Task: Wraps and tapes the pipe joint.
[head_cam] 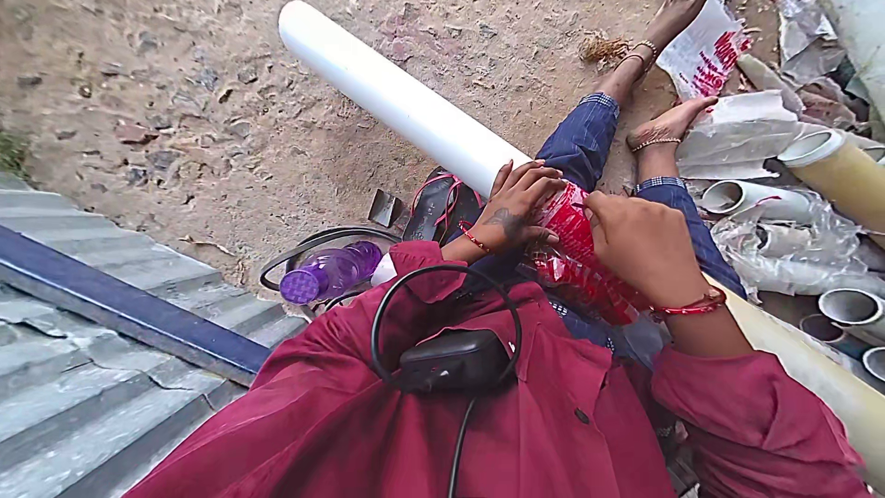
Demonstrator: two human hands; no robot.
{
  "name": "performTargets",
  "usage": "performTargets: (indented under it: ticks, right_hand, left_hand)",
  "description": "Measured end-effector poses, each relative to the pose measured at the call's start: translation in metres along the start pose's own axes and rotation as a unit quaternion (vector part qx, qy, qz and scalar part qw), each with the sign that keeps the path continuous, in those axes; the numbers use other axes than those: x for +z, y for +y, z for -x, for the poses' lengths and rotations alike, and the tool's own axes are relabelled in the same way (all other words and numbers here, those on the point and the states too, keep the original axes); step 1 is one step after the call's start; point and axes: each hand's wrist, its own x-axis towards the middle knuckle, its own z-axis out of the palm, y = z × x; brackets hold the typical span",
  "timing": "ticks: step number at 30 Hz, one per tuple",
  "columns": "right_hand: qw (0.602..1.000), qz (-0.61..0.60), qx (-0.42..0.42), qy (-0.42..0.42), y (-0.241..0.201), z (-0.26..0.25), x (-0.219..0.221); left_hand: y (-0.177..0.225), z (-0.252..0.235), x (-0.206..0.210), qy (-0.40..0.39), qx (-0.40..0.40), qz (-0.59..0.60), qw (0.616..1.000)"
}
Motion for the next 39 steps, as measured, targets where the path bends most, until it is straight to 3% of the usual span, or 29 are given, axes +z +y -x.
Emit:
performTargets:
  ticks: [5,14,24,39]
  right_hand:
    - [0.997,0.031,0.022,-0.062,-0.005,-0.009,0.0]
    - [0.997,0.055,-0.055,0.013,-0.009,-0.019,0.004]
    - [0.992,0.104,-0.054,-0.035,-0.004,-0.016,-0.008]
    - [0.993,0.086,-0.082,0.0,0.033,0.027,-0.006]
  left_hand:
    - [0.002,-0.001,0.001,0.003,-0.005,0.004,1.0]
    - [0.002,-0.001,0.003,0.014,0.003,0.004,1.0]
    - [0.0,-0.003,0.004,0.0,0.003,-0.001,1.0]
    - [-0.004,-0.005,0.003,-0.035,0.016,-0.027,0.999]
